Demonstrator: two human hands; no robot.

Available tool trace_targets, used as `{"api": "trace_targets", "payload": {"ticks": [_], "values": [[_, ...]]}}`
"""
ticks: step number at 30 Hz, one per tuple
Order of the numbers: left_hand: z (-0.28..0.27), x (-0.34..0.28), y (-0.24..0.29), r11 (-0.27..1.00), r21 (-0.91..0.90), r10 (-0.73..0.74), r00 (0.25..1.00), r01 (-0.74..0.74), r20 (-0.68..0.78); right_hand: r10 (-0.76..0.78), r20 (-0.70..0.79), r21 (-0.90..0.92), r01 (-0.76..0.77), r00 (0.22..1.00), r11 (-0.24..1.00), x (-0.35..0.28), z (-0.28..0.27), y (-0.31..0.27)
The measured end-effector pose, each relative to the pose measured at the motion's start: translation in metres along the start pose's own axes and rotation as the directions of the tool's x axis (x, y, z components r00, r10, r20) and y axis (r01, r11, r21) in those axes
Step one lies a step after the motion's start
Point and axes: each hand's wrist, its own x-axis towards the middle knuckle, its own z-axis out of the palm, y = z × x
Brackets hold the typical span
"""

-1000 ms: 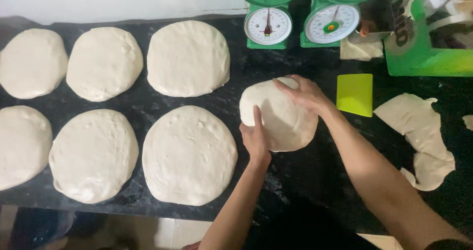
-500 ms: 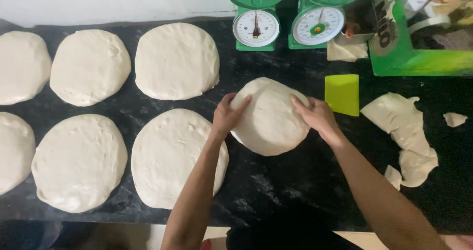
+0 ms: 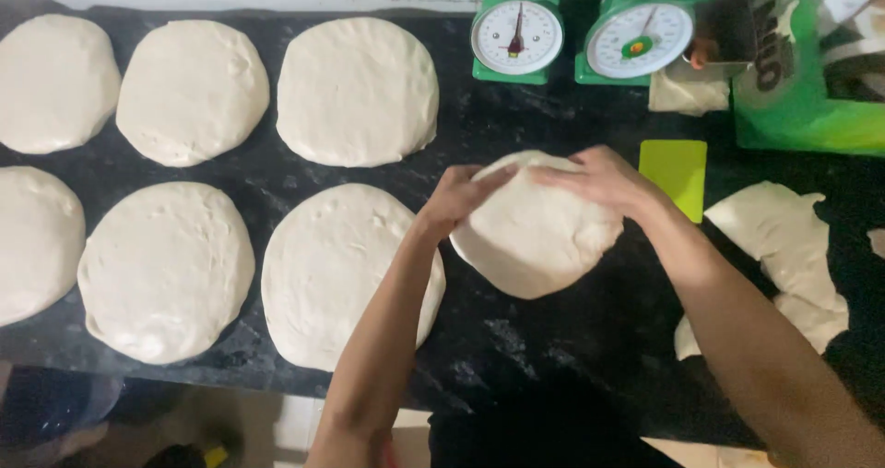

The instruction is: Weighing, flattening, and portioning dough into small balls using a scraper

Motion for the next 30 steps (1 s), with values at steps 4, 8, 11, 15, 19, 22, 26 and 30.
{"api": "trace_targets", "payload": {"ticks": [4,8,11,15,19,22,26,30], "values": [[-0.018,0.052,-0.059,0.984,0.143,0.134,0.968,-0.105,-0.212,0.061,-0.248,0.02,-0.058,0.967,0.998,0.03,0.012,0.072],[0.004,-0.015,-0.057,0.999,-0.051,-0.024,0.92,0.004,-0.392,0.043,-0.228,0.001,-0.044,0.973,0.999,0.018,0.009,0.055],[0.035,-0.061,-0.037,0.972,-0.225,-0.155,0.896,0.064,-0.416,0.041,-0.185,0.191,-0.005,0.982,0.982,0.007,0.015,0.044],[0.048,-0.053,0.005,0.663,-0.739,-0.36,0.916,0.119,-0.176,0.079,-0.053,0.532,-0.039,0.995,0.846,-0.015,0.029,0.02],[0.033,-0.059,0.017,0.624,-0.77,-0.315,0.945,0.135,-0.09,0.075,-0.13,0.649,0.027,0.989,0.76,-0.034,0.014,0.021],[0.012,-0.061,0.031,0.684,-0.727,-0.137,0.989,0.057,-0.051,0.047,-0.148,0.71,0.073,0.988,0.7,-0.033,0.004,0.034],[-0.006,0.005,-0.044,0.971,-0.235,-0.022,0.954,-0.051,-0.301,0.038,-0.363,0.491,0.157,0.931,0.857,0.013,0.041,0.095],[-0.008,-0.02,-0.044,0.763,0.609,0.539,0.733,-0.216,-0.415,-0.547,-0.684,-0.487,0.256,0.483,0.835,0.017,0.06,0.121]]}}
